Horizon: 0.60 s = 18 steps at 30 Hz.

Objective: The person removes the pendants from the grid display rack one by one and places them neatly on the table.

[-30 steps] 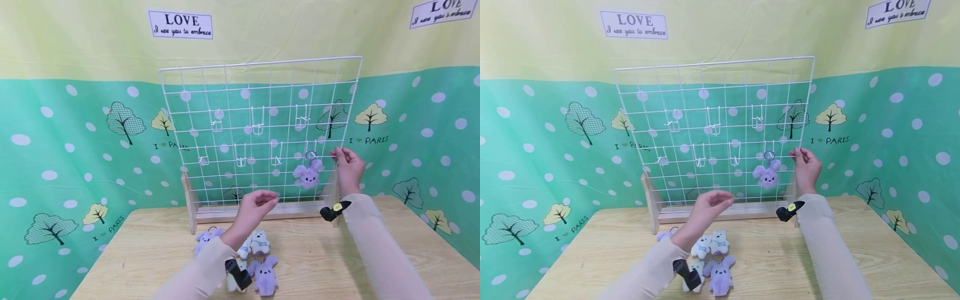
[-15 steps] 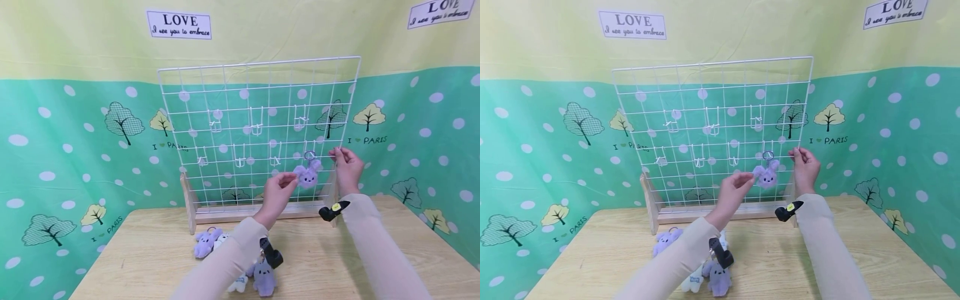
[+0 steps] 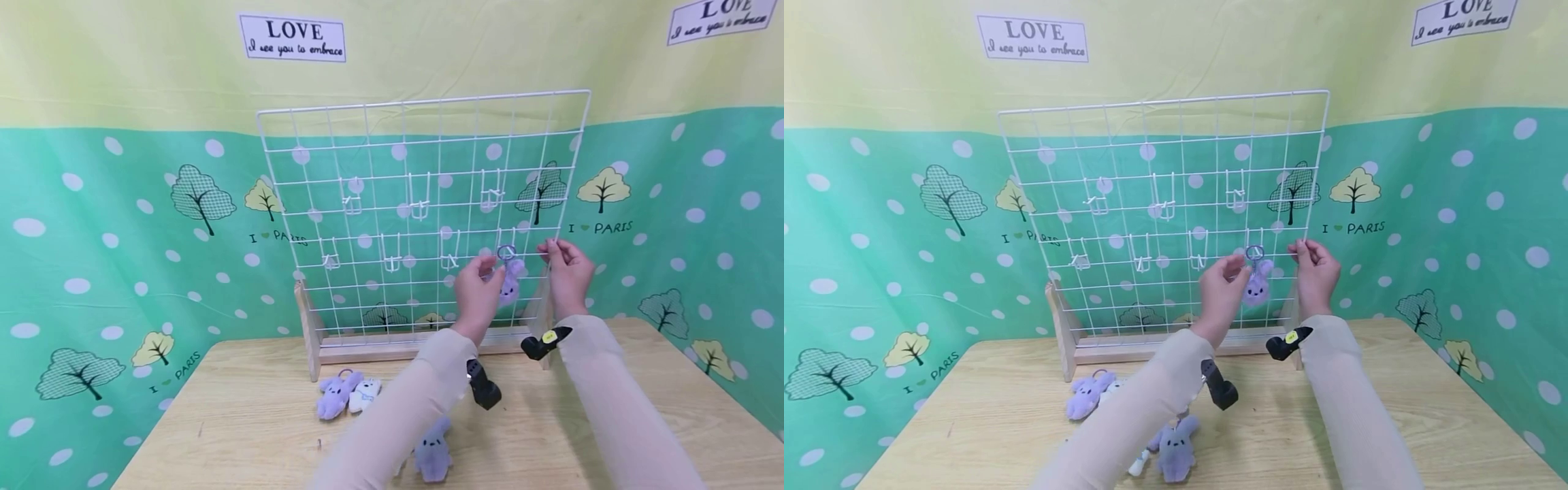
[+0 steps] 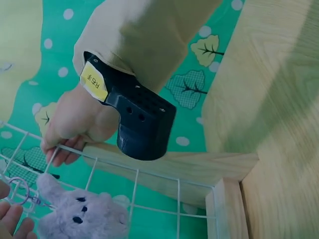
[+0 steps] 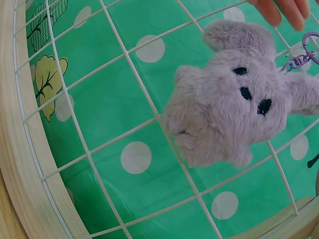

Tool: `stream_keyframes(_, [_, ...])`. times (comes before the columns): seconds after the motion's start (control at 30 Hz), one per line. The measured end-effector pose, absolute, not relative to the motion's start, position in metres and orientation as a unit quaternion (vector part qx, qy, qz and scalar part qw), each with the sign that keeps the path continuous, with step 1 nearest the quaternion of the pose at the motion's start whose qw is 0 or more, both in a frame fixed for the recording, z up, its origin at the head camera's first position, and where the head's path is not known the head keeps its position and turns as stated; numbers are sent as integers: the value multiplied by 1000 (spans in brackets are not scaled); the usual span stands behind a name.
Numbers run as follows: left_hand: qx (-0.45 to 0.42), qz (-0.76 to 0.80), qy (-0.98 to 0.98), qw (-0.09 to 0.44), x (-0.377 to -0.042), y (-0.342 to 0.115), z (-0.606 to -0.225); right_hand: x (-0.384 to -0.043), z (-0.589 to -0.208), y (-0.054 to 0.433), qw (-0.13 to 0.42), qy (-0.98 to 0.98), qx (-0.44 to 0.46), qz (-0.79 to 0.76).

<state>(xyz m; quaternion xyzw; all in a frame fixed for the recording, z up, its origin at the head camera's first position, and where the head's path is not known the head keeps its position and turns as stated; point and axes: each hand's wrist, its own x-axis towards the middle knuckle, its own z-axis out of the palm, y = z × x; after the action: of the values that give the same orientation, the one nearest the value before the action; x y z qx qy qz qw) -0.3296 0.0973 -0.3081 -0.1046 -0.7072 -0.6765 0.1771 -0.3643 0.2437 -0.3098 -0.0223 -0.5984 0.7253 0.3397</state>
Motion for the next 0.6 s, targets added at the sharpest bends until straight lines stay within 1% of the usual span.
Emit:
stream_keyframes(0.23, [-93,-661,-711,220,-339,108,-306,-369,-313,247,341,-597,-31,725])
stream_keyframes(0.6, [-69,-645,-726,227,-354,111,-301,-381,-320,252,346,-598,-32,722])
